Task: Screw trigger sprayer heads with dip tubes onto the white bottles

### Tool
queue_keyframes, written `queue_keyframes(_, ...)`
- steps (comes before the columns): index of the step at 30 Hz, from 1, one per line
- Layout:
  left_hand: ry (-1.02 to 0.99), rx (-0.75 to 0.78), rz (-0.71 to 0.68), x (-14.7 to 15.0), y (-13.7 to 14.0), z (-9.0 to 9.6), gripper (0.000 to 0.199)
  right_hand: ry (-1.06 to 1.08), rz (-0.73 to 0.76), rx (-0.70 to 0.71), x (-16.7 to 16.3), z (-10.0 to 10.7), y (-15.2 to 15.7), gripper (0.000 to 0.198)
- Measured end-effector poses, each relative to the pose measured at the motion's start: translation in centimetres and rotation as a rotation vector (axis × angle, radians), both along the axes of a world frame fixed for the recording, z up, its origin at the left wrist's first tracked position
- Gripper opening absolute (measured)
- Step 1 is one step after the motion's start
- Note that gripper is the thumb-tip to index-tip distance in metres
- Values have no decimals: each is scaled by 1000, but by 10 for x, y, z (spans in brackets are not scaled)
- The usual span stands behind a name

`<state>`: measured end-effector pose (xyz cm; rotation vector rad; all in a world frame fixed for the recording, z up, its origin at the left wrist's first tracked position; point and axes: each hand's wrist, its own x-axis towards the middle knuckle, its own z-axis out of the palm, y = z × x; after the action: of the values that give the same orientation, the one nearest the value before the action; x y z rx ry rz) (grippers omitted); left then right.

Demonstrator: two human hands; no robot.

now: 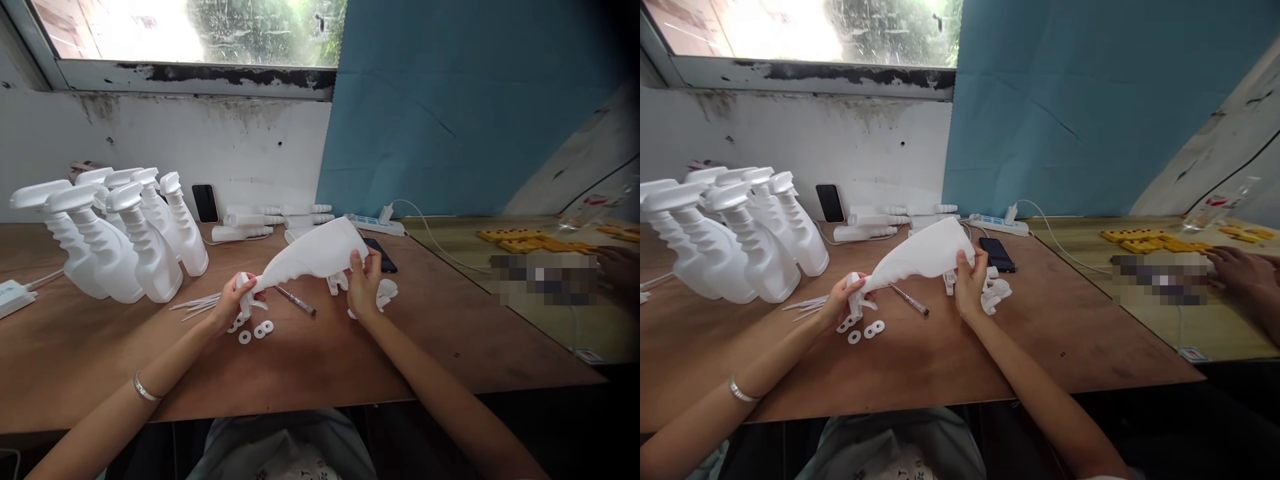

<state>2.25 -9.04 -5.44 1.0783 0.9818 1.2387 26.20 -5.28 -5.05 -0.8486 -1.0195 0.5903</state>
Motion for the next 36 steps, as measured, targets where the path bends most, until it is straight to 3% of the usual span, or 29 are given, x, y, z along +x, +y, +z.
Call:
queue_keyframes(4,-18,-60,17,-3,0,5,31,-103,-15,18,3,-10,0,25)
queue_keyframes(9,-57,-106,93,-16,11,2,27,-106,181,103,4,-11,-2,23)
queue_keyframes(12,-59,-137,152,-27,23,-4,24,-171,216,197,2,-6,-5,28)
queue_keyframes(18,24,-180,211,-39,36,-15,21,-372,158,269,3,-5,-8,29)
queue_keyframes(23,113,-168,169,-32,30,-14,23,-368,54,320,3,-5,-10,30)
queue_keyframes(26,137,-177,148,-29,27,-14,23,-323,85,308,0,-4,-11,31)
queue_keyframes(31,110,-185,175,-33,32,-17,22,-308,216,153,-3,-7,-14,30)
queue_keyframes(36,100,-184,161,-37,34,-20,25,-474,161,187,2,-8,-19,36)
